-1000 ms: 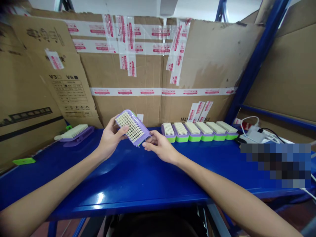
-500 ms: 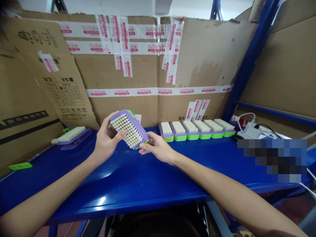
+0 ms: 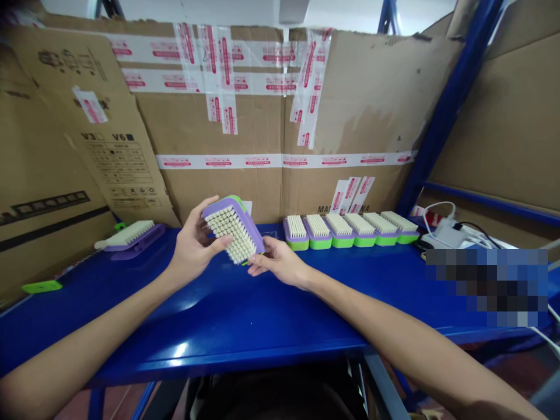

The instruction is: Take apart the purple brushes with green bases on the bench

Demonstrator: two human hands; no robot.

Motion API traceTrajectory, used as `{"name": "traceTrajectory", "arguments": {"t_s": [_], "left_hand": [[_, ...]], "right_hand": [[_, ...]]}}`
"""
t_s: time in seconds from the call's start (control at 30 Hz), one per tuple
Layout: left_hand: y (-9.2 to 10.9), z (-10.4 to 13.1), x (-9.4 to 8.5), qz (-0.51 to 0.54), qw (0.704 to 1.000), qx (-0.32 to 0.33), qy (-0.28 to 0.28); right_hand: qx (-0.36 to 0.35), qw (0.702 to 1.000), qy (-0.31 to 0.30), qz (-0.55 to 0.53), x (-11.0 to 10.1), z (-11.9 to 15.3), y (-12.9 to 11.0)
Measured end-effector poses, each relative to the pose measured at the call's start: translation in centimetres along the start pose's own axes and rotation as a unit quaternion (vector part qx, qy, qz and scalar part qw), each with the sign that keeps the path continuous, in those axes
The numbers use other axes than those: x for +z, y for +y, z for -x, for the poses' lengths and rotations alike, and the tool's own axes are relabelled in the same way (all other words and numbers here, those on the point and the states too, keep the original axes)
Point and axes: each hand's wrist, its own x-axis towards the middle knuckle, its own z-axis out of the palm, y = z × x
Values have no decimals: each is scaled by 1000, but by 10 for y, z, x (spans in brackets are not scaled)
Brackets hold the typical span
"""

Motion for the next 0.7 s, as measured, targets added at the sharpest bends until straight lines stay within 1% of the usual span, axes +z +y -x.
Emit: {"name": "traceTrajectory", "arguments": {"t_s": [0.13,0.23,0.37,0.5,0.7], "left_hand": [[-2,-3,-2,13,1000,-2,3],[-4,-7,-2,27,999,-18,22],[-5,-8,-1,47,995,-73,38],[-5,-8,1,90,985,-133,55],[-7,-12,0,122,973,-170,98]], "right_hand": [[14,1000,-15,-3,1,-1,-2],[14,1000,-8,-3,0,-1,-4],[49,999,-15,-13,1,0,-8],[59,998,-5,-13,2,1,-10],[67,998,18,3,0,2,-13]]}}
